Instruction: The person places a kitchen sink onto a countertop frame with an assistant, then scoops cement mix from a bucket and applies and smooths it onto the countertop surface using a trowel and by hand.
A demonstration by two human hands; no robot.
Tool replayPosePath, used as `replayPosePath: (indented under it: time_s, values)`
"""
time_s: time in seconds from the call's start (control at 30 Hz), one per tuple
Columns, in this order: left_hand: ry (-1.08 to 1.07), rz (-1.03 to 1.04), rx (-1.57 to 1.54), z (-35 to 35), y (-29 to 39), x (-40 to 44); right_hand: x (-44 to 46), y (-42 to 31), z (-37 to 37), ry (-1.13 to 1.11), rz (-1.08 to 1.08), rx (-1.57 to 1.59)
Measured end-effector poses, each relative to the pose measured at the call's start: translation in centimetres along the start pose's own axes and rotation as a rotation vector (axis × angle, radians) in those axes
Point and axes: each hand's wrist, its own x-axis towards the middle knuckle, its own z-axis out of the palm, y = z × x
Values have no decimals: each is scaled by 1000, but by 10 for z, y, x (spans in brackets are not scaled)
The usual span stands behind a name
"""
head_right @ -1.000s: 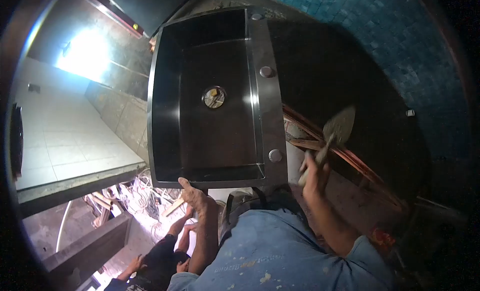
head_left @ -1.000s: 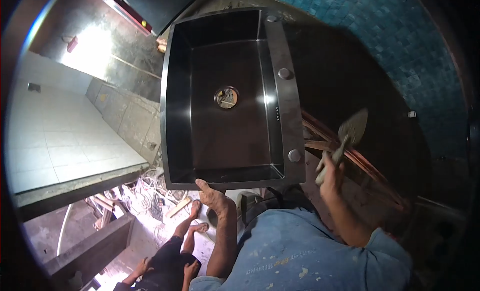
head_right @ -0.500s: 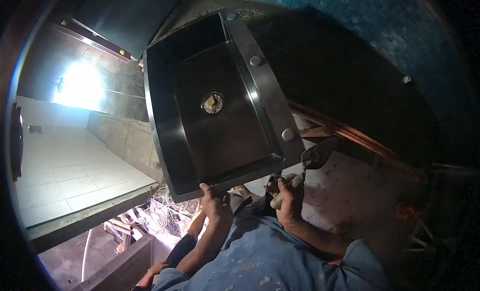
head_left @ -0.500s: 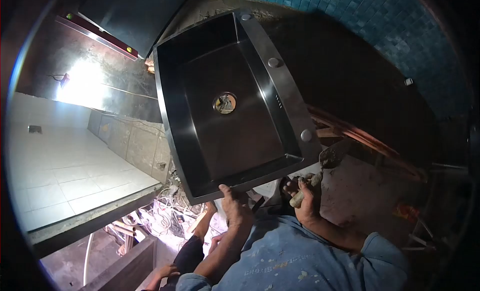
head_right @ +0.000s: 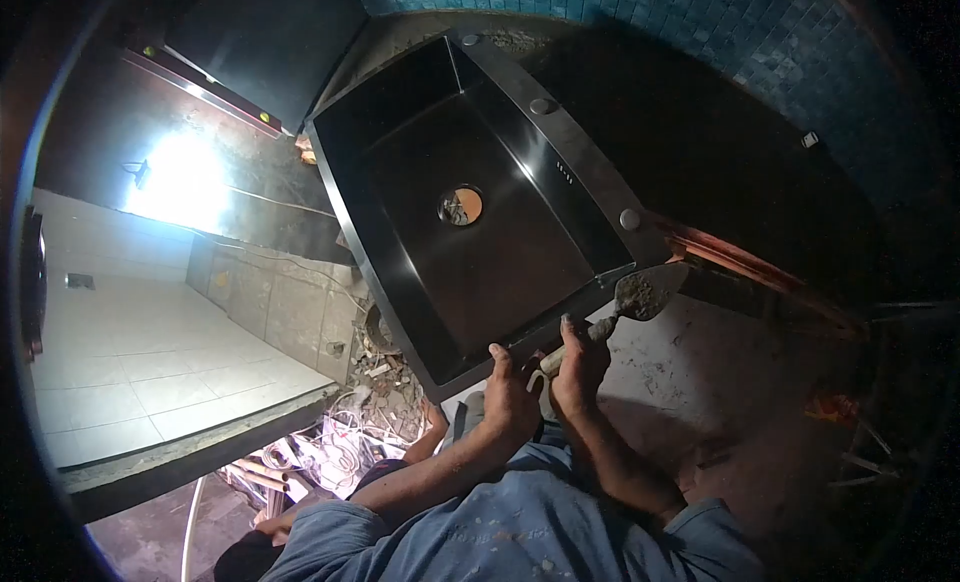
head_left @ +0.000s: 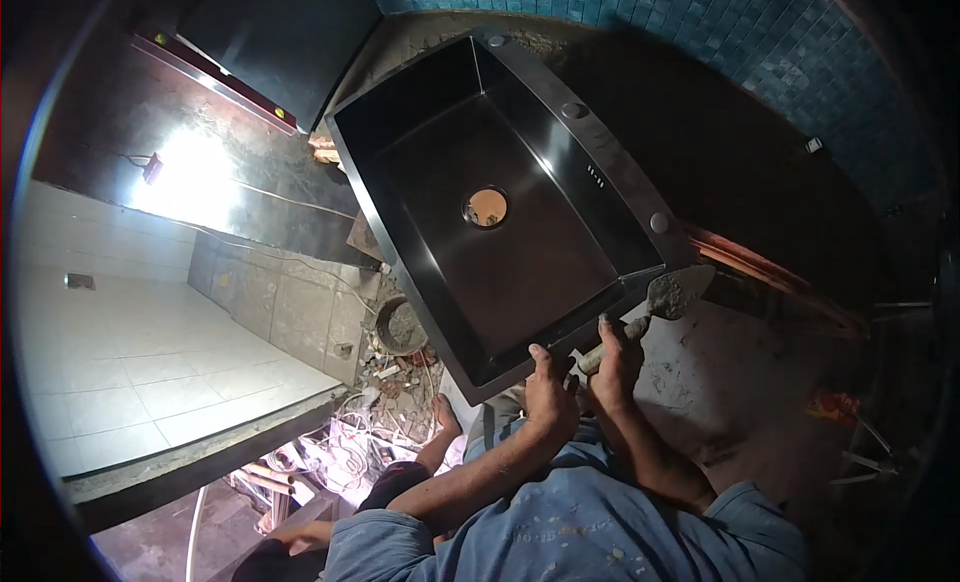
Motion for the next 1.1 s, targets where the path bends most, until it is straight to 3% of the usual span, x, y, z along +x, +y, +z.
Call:
replayPosePath:
  time_s: [0.1, 0.13, 0.17, 0.23, 0.3, 0.33, 0.37, 0.4, 0.47, 0.5, 0.53, 0.6, 0.7, 0.8, 0.83, 0.87, 0.9, 0.93, 1.03, 1.07, 1.1]
  values:
    - [-11, -57, 13, -3, 4, -1, 11, -30, 7, 122, 295, 413]
    - [-90, -128, 177, -1, 9, -6, 15, -38, 8, 180, 429, 570]
    - [-169, -199, 338, 1, 16, -14, 19, -34, 4, 154, 411, 557]
    - [-556, -411, 654, -17, 38, -21, 19, -38, -2, 143, 487, 519]
    - [-832, -403, 1103, 23, 114, -59, 22, -40, 1, 208, 484, 629]
    - [-982, -159, 1264, 40, 165, -69, 22, -46, 6, 210, 496, 658]
    - [-987, 340, 1662, 35, 209, -51, 22, -57, 4, 217, 508, 690]
    - [-901, 509, 1438, 6, 242, -5, 21, -62, 5, 228, 521, 719]
    - [-446, 1057, 1531, 34, 330, 48, 23, -44, 7, 267, 523, 696]
    - [-225, 1256, 1392, 44, 375, 91, 25, -37, 8, 275, 529, 689]
    - [-221, 1528, 1328, 57, 407, 121, 27, -34, 9, 285, 538, 683]
    - [19, 1417, 1546, 65, 483, 195, 25, -45, 14, 309, 512, 666]
    - [470, 1358, 1843, 95, 523, 247, 29, -33, 11, 299, 624, 582]
    - [472, 1333, 1963, 105, 568, 327, 27, -34, 14, 371, 609, 624]
    - [413, 1492, 1884, 114, 568, 337, 29, -35, 10, 367, 607, 599]
    - [256, 1369, 1944, 124, 572, 344, 30, -35, 14, 360, 609, 573]
    - [105, 1241, 1996, 137, 576, 343, 39, -34, 30, 617, 550, 520]
    - [-43, 1110, 2040, 149, 583, 345, 39, -35, 31, 575, 564, 516]
    - [39, 1057, 1937, 161, 588, 365, 35, -48, 18, 477, 560, 480]
    - [62, 1031, 1920, 162, 590, 364, 38, -45, 21, 548, 478, 479]
    - [49, 1186, 1895, 157, 592, 374, 46, -38, 24, 614, 394, 478]
